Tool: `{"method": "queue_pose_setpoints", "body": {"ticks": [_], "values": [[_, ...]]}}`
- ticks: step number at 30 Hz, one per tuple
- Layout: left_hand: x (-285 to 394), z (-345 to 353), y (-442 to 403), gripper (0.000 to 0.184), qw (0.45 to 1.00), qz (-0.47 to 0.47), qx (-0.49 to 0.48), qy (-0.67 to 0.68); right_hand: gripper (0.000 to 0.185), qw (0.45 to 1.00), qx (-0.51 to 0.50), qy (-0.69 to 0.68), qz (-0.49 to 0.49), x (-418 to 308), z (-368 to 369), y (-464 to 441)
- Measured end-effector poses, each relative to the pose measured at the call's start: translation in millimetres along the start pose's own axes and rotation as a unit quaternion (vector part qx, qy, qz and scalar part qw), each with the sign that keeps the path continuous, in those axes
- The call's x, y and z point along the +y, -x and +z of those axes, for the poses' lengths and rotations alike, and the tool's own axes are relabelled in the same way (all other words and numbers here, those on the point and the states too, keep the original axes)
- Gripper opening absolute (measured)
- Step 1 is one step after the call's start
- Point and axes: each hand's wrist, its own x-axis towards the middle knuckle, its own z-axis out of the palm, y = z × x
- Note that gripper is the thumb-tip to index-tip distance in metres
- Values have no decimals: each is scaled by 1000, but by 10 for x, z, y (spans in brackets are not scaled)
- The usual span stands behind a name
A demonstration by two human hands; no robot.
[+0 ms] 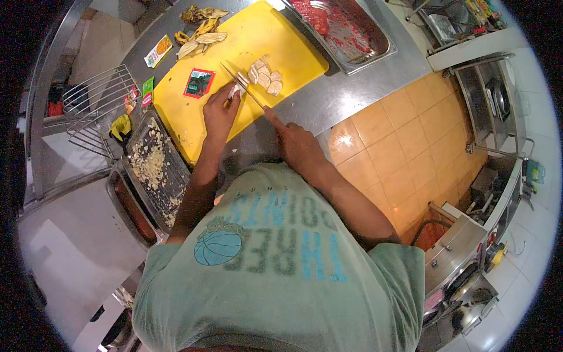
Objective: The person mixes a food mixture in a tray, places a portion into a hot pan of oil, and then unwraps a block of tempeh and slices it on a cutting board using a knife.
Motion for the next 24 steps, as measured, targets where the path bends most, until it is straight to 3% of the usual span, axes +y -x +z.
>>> {"method": "queue_pose_setpoints", "body": {"ticks": [24], "values": [[-22,11,0,24,999,-9,24,25,57,999,-26,41,7,-189,-208,172]]}}
